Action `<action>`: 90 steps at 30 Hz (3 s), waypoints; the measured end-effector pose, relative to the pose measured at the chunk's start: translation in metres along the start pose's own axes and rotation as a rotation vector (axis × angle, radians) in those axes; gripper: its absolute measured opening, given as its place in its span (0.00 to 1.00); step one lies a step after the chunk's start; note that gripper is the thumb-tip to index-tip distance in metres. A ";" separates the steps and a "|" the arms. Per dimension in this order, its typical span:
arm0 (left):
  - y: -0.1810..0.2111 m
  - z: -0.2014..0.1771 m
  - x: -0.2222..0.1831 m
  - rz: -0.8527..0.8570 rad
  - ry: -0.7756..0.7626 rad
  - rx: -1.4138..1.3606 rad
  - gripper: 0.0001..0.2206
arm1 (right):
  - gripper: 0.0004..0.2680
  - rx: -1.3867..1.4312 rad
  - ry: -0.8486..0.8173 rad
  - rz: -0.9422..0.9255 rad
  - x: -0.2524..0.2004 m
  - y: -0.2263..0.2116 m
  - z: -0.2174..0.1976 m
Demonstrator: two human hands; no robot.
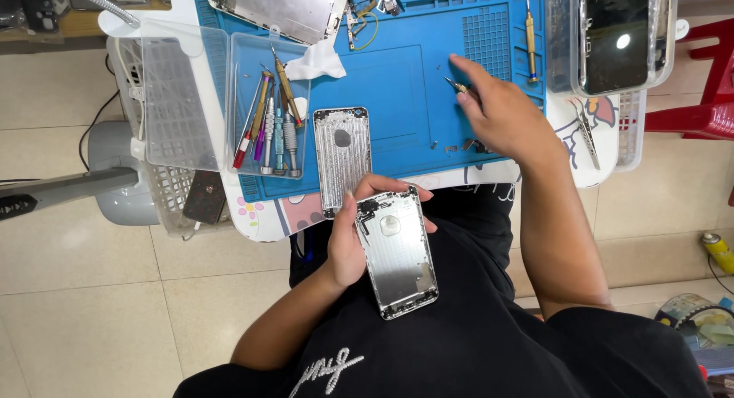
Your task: Repairing a mobile phone by assembling internal components into the housing.
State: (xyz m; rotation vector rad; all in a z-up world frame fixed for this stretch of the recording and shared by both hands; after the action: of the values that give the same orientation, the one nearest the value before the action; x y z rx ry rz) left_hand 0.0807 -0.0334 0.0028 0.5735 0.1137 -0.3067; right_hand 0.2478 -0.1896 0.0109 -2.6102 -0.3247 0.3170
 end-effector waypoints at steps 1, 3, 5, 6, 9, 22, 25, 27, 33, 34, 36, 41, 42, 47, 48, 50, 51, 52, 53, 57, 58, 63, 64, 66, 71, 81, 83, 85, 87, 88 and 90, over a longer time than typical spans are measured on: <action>0.001 0.000 0.001 0.004 0.002 -0.001 0.29 | 0.20 -0.001 -0.002 -0.004 0.000 -0.002 0.000; -0.001 0.001 0.000 -0.022 0.002 -0.013 0.29 | 0.21 -0.001 0.023 0.033 -0.001 -0.002 -0.003; -0.002 0.002 -0.001 -0.011 0.000 0.000 0.30 | 0.20 0.030 0.054 0.026 -0.007 -0.007 -0.010; -0.002 0.002 -0.001 -0.009 -0.007 0.014 0.30 | 0.19 0.062 0.088 0.028 -0.010 -0.009 -0.015; -0.007 0.004 -0.003 -0.028 -0.029 0.003 0.32 | 0.12 0.168 0.188 -0.005 -0.039 -0.043 -0.038; -0.015 0.032 -0.023 -0.013 -0.085 0.119 0.34 | 0.10 0.242 0.281 -0.433 -0.149 -0.125 -0.031; -0.017 0.039 -0.032 0.002 -0.106 0.191 0.34 | 0.11 0.247 0.278 -0.464 -0.161 -0.127 -0.029; -0.015 0.042 -0.037 0.055 -0.092 0.249 0.34 | 0.10 0.229 0.308 -0.484 -0.169 -0.128 -0.030; -0.026 0.042 -0.054 0.025 -0.075 0.205 0.33 | 0.10 0.239 0.325 -0.456 -0.191 -0.123 -0.025; -0.027 0.041 -0.057 0.028 -0.080 0.210 0.33 | 0.10 0.239 0.332 -0.459 -0.196 -0.123 -0.025; -0.030 0.042 -0.062 0.019 -0.100 0.175 0.32 | 0.09 0.244 0.321 -0.412 -0.201 -0.120 -0.023; -0.039 0.043 -0.077 0.021 -0.149 0.141 0.32 | 0.07 0.340 0.371 -0.300 -0.220 -0.106 -0.025; -0.041 0.044 -0.079 0.020 -0.160 0.118 0.32 | 0.06 0.375 0.392 -0.278 -0.224 -0.102 -0.025; -0.047 0.051 -0.097 0.006 -0.205 0.094 0.33 | 0.05 0.693 0.370 -0.206 -0.249 -0.076 -0.010; -0.049 0.053 -0.101 -0.012 -0.230 0.067 0.33 | 0.05 0.802 0.360 -0.185 -0.255 -0.069 -0.005; -0.055 0.052 -0.109 -0.024 -0.250 0.062 0.33 | 0.04 0.834 0.383 -0.172 -0.266 -0.058 -0.001; -0.059 0.051 -0.112 -0.040 -0.264 0.052 0.34 | 0.04 0.867 0.400 -0.153 -0.271 -0.051 0.002; -0.064 0.048 -0.116 -0.042 -0.265 0.049 0.34 | 0.04 0.865 0.400 -0.150 -0.276 -0.046 0.006; -0.070 0.046 -0.119 -0.060 -0.265 0.058 0.34 | 0.04 0.855 0.411 -0.140 -0.280 -0.041 0.008; -0.086 0.040 -0.128 -0.142 -0.241 -0.017 0.36 | 0.03 0.860 0.424 -0.093 -0.284 -0.019 0.020; -0.090 0.038 -0.126 -0.140 -0.255 -0.012 0.36 | 0.03 0.856 0.436 -0.099 -0.284 -0.013 0.022; -0.100 0.021 -0.104 -0.161 -0.266 -0.172 0.36 | 0.02 0.879 0.480 0.050 -0.262 0.024 0.035; -0.102 0.018 -0.097 -0.167 -0.273 -0.174 0.36 | 0.02 0.874 0.488 0.053 -0.257 0.028 0.034; -0.106 0.005 -0.081 -0.163 -0.219 -0.180 0.38 | 0.02 0.826 0.489 0.159 -0.245 0.045 0.038; -0.127 -0.030 -0.047 -0.263 -0.177 -0.188 0.41 | 0.03 0.620 0.486 0.207 -0.178 0.048 0.018; -0.142 -0.059 -0.022 -0.332 -0.156 -0.155 0.44 | 0.05 0.171 0.429 -0.043 -0.007 0.014 -0.015; -0.140 -0.061 -0.018 -0.328 -0.153 -0.139 0.44 | 0.05 0.140 0.413 -0.059 0.007 0.017 -0.012; -0.139 -0.063 -0.017 -0.322 -0.145 -0.127 0.45 | 0.05 0.109 0.390 -0.078 0.017 0.018 -0.006; -0.138 -0.062 -0.018 -0.318 -0.148 -0.124 0.45 | 0.05 0.061 0.414 -0.127 0.021 0.017 -0.008; -0.139 -0.063 -0.016 -0.321 -0.144 -0.126 0.45 | 0.05 0.063 0.410 -0.124 0.024 0.018 -0.007; -0.142 -0.063 -0.017 -0.341 -0.142 -0.149 0.45 | 0.05 0.065 0.427 -0.104 0.029 0.023 -0.006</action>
State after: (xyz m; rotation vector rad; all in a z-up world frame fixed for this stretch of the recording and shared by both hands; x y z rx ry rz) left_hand 0.0183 -0.1080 -0.1198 0.3808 0.0962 -0.6633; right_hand 0.2808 -0.2037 -0.0001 -2.5024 -0.2915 -0.2600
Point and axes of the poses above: each hand's wrist, its own x-axis towards the middle knuckle, its own z-axis out of the palm, y = z × x, the point moved 9 cm from there along x, towards the middle knuckle, and after that the axes turned 9 degrees about y, right-handed, at the moved point
